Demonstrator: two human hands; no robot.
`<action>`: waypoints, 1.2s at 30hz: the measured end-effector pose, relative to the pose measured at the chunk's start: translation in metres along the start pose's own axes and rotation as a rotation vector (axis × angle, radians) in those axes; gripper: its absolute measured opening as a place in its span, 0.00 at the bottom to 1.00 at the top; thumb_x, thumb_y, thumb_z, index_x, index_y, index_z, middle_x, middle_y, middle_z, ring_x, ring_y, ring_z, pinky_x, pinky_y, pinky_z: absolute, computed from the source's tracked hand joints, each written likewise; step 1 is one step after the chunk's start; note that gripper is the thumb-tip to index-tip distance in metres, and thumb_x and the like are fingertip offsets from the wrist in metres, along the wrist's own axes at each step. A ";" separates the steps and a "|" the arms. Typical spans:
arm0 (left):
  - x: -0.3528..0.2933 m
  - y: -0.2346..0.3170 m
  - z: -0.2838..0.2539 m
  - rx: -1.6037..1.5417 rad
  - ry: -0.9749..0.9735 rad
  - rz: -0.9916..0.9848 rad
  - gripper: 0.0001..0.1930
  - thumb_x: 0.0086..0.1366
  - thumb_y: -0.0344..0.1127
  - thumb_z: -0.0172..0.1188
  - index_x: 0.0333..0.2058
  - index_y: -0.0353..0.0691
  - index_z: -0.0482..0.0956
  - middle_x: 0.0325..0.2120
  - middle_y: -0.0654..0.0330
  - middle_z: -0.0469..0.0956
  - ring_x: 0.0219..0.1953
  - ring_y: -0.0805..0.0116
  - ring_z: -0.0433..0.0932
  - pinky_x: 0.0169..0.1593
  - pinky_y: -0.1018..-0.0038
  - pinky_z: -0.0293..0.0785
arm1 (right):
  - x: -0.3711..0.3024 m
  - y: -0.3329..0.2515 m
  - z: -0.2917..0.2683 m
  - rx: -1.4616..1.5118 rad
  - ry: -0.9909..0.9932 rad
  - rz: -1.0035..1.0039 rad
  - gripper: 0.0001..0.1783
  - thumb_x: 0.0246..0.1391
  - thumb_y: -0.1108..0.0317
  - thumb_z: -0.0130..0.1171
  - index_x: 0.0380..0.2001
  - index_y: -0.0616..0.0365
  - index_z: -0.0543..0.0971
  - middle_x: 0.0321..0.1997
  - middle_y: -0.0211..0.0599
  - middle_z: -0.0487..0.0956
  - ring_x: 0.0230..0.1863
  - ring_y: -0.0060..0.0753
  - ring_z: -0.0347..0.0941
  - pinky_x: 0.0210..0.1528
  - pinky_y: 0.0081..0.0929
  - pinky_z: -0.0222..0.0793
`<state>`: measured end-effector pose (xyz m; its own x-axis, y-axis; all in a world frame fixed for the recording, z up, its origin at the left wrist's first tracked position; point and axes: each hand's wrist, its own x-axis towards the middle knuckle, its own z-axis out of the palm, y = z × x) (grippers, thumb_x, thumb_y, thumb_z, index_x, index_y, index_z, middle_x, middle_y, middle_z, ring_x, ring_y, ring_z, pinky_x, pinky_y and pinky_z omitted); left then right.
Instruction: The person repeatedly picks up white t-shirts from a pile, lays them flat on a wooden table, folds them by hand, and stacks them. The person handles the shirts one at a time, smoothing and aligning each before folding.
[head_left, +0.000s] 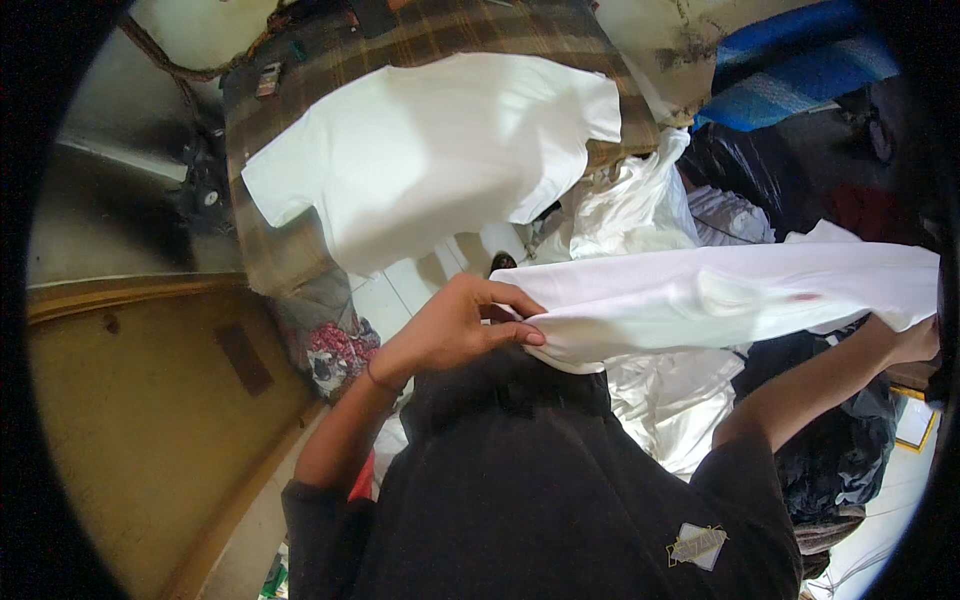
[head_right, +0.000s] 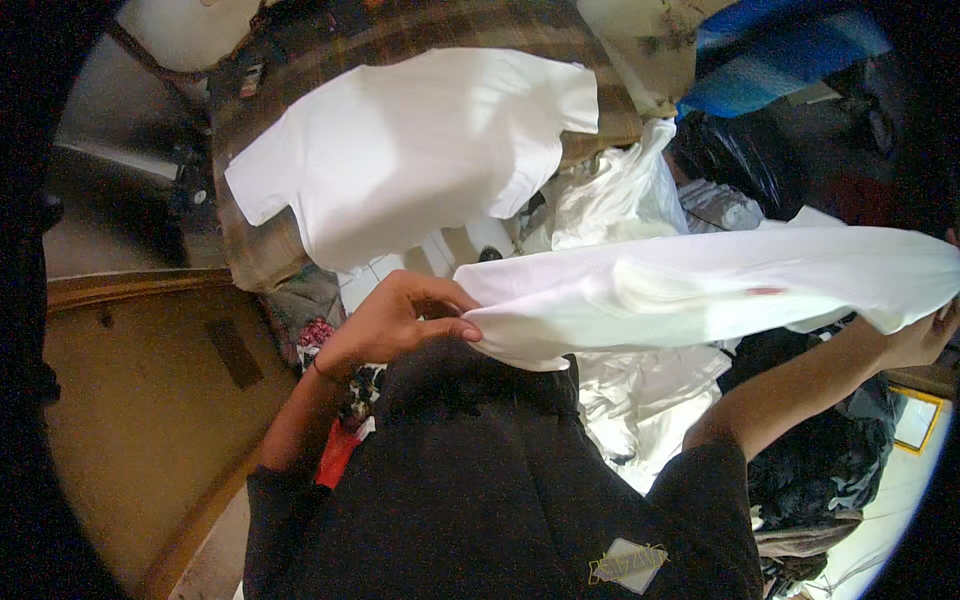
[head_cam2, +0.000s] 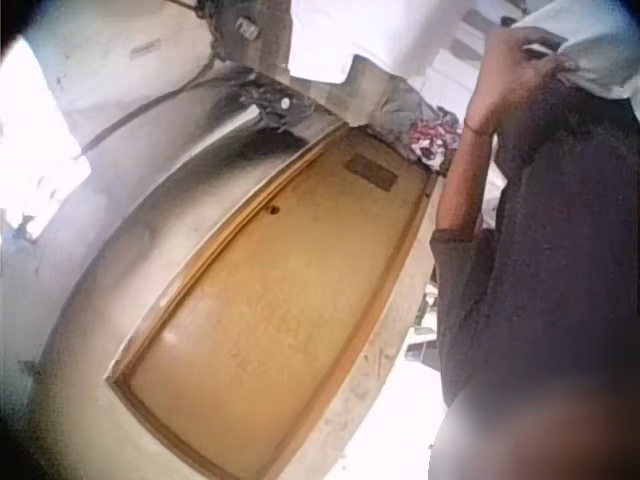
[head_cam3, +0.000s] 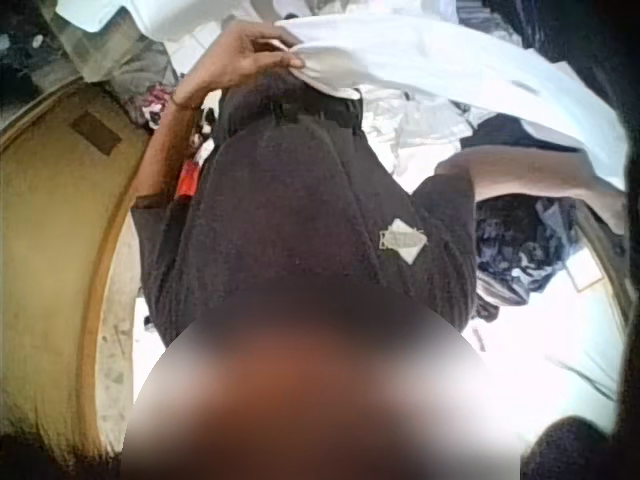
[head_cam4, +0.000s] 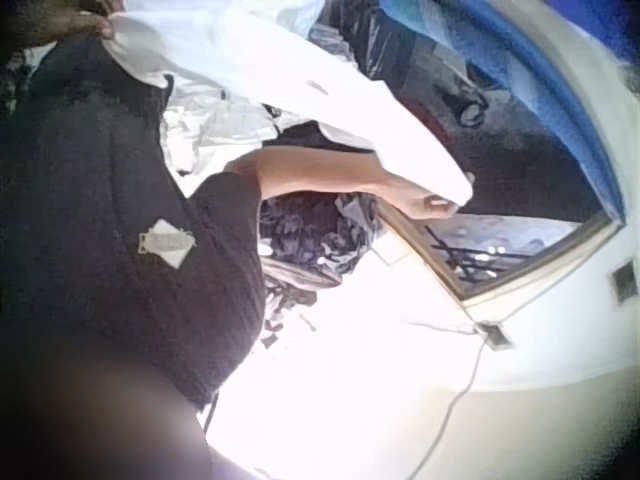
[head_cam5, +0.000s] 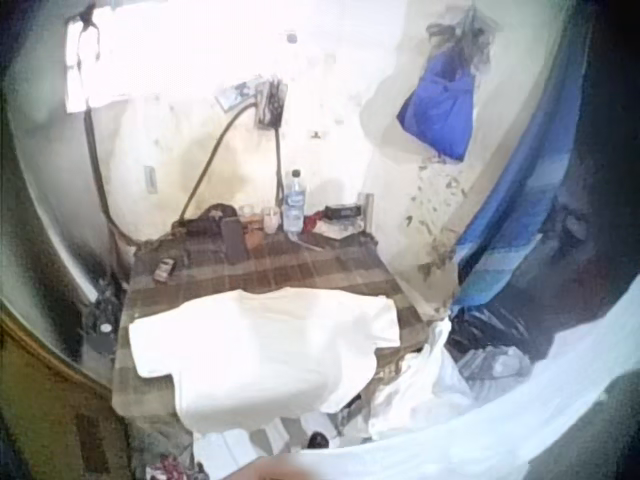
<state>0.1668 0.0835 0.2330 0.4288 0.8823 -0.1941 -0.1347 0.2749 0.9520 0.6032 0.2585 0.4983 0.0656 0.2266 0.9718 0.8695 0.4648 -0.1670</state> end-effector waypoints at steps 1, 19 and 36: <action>-0.003 0.002 -0.005 0.207 0.121 0.051 0.14 0.60 0.26 0.78 0.46 0.37 0.91 0.37 0.57 0.90 0.42 0.70 0.85 0.51 0.70 0.81 | -0.006 0.003 -0.004 0.009 -0.038 -0.076 0.24 0.74 0.47 0.60 0.49 0.61 0.85 0.45 0.43 0.87 0.46 0.38 0.83 0.53 0.39 0.78; -0.032 -0.021 0.002 0.590 0.110 0.418 0.22 0.50 0.22 0.77 0.40 0.44 0.76 0.43 0.62 0.80 0.51 0.56 0.78 0.54 0.59 0.75 | -0.077 0.066 -0.024 -0.041 -0.367 0.263 0.15 0.74 0.64 0.63 0.56 0.61 0.87 0.54 0.39 0.88 0.54 0.31 0.83 0.58 0.31 0.79; 0.009 -0.023 0.047 0.206 -0.619 0.061 0.12 0.69 0.42 0.74 0.43 0.40 0.88 0.37 0.62 0.86 0.37 0.71 0.84 0.40 0.70 0.78 | -0.083 0.076 -0.036 -0.216 -0.254 0.440 0.17 0.73 0.60 0.64 0.57 0.58 0.87 0.55 0.40 0.88 0.54 0.33 0.84 0.59 0.33 0.80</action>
<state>0.2155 0.0673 0.2209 0.8691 0.4939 -0.0246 -0.0275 0.0980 0.9948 0.6817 0.2447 0.4110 0.3485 0.5716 0.7428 0.8691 0.0997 -0.4845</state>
